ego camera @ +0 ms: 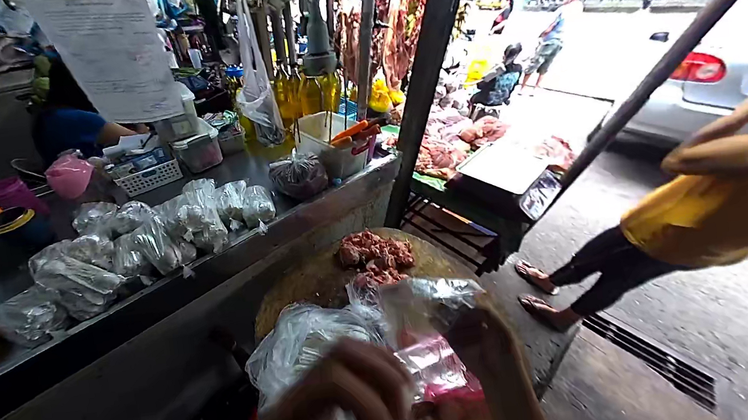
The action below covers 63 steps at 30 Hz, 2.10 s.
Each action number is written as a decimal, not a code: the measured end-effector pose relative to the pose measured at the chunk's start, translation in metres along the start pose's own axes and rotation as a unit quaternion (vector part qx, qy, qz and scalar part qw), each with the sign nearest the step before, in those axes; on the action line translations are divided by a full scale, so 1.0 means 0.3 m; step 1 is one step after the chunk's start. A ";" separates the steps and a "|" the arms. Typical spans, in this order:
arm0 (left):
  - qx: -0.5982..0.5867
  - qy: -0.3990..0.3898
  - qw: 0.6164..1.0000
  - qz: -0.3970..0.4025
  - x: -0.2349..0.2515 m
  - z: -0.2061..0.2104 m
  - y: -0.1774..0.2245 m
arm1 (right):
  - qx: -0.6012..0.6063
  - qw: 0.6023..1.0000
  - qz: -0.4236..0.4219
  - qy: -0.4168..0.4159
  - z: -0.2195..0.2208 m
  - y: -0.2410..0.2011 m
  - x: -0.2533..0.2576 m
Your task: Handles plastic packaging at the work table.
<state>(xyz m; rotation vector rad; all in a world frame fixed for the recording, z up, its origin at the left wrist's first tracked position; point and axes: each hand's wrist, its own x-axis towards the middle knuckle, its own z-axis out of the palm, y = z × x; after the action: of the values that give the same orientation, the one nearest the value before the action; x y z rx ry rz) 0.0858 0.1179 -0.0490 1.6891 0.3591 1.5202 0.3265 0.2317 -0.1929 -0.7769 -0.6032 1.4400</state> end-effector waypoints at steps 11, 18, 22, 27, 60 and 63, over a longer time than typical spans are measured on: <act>-0.018 0.210 0.925 -0.318 -0.192 -0.113 -0.451 | 0.152 0.988 0.020 -0.009 0.067 -0.059 -0.067; -0.043 0.220 0.915 -0.336 -0.133 -0.060 -0.418 | 0.128 0.989 0.050 -0.047 0.065 -0.018 -0.085; 0.149 0.307 0.910 -0.234 -0.147 -0.059 -0.444 | -0.079 0.995 -0.052 -0.020 -0.001 0.038 -0.023; 0.184 0.319 0.913 -0.174 -0.144 -0.074 -0.421 | -0.194 0.949 -0.237 -0.076 0.044 0.065 -0.067; 0.471 0.341 0.767 -0.271 -0.360 -0.324 -0.428 | -0.669 0.630 0.256 -0.299 -0.134 0.298 0.024; 0.466 0.348 0.765 -0.276 -0.359 -0.316 -0.437 | -0.652 0.669 0.213 -0.286 -0.120 0.248 0.000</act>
<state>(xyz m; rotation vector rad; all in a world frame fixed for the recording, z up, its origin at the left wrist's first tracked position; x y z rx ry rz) 0.0127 0.1621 -0.2237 1.3281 2.1012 1.5086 0.3072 0.2255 -0.2732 -1.6485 -2.2047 1.5250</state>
